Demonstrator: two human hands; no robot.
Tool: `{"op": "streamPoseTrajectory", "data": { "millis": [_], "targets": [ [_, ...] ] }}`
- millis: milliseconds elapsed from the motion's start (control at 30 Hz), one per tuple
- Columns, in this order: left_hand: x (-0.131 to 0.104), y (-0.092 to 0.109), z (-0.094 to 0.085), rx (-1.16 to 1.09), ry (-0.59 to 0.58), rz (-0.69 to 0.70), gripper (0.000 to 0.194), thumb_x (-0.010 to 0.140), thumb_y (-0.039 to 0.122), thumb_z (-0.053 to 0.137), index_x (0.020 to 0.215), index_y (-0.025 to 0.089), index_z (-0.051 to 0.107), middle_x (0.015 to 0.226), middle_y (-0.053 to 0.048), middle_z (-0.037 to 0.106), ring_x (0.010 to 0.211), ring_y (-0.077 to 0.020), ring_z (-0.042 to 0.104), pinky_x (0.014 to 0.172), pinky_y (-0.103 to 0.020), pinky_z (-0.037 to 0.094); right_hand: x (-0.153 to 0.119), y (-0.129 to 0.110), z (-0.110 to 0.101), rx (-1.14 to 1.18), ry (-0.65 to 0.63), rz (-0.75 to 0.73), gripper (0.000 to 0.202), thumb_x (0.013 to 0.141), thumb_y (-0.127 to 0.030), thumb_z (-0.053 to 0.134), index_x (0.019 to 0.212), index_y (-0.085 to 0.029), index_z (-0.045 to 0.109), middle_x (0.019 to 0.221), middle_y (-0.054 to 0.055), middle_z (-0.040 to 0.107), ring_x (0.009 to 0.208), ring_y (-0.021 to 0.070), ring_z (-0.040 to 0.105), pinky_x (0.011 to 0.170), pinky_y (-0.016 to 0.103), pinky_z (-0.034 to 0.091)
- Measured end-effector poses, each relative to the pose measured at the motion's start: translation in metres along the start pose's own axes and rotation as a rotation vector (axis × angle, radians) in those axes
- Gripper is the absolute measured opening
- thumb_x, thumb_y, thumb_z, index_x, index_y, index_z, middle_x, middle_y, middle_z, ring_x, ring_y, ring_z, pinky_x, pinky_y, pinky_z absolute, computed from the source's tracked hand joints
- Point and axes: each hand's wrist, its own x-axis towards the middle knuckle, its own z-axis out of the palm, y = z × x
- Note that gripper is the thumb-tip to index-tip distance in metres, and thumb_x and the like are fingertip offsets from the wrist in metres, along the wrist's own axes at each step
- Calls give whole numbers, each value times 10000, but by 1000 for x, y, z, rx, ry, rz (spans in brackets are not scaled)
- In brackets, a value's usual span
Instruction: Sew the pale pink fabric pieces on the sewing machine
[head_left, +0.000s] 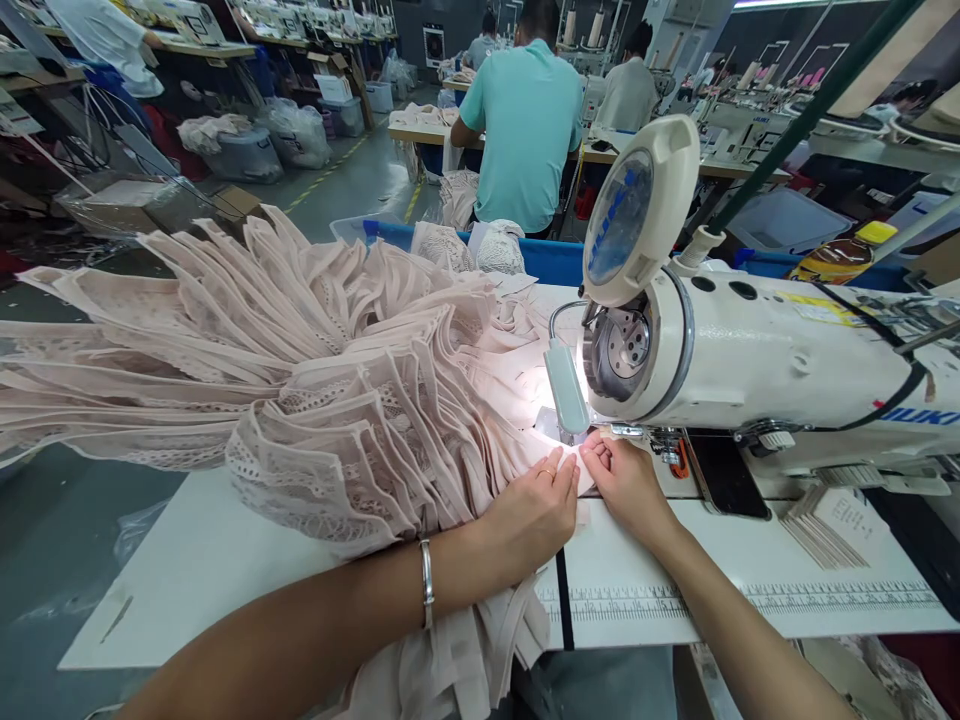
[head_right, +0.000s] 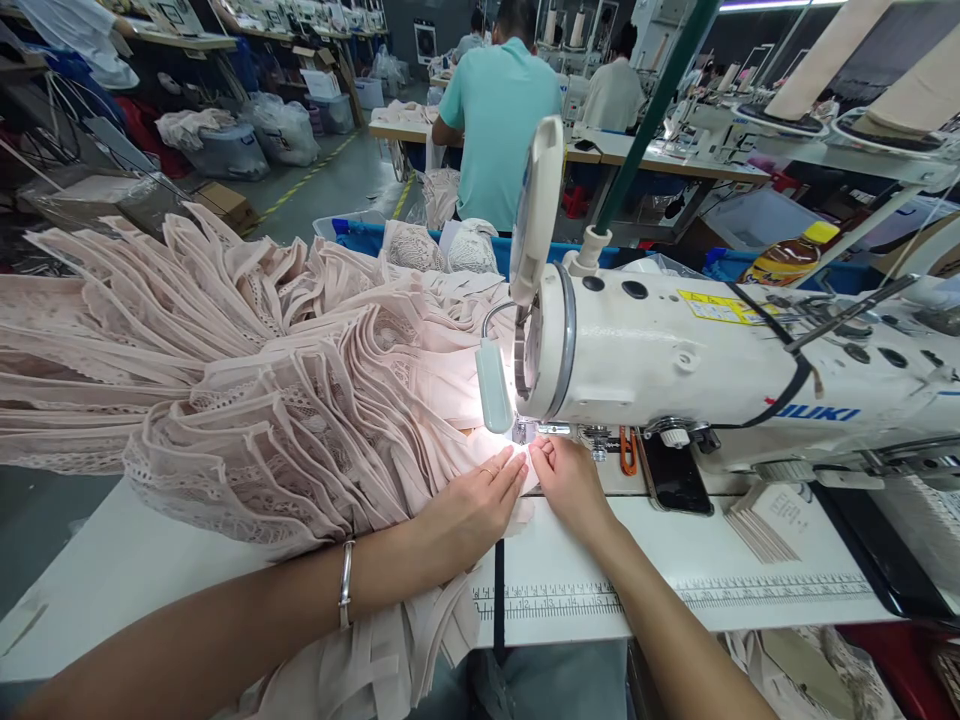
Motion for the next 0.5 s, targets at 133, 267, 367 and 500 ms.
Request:
{"op": "streamPoseTrajectory", "data": {
  "millis": [133,267,367,500],
  "targets": [
    [1,0,0,10,-17,6,469,919,57,430,1358,-93,498,1414,-282,544,1319,-291,558,1162,-423,396,0,-1,0,5,2,-2,203,881,-295,491,687,-245,523,607,-10,615,532,156,528,556,293,422],
    [3,0,1,-20,-5,-22,409,939,57,407,1307,-46,550,1390,-257,573,1273,-283,588,1115,-420,423,-3,3,0,-8,20,-12,214,899,-302,501,710,-240,578,650,1,653,565,165,562,580,298,456],
    [4,0,6,-31,67,-51,362,972,103,399,1266,-26,567,1336,-240,606,1244,-286,594,1135,-433,383,-9,10,-5,-31,56,-114,220,943,-315,513,817,-248,681,797,24,717,744,195,646,676,312,509],
    [5,-1,7,-78,80,-64,348,970,129,418,1259,-19,542,1292,-214,618,1256,-281,560,1165,-429,340,-18,16,-11,-115,52,-363,244,989,-259,490,1029,-253,730,961,50,715,915,205,653,822,338,533]
  ]
}}
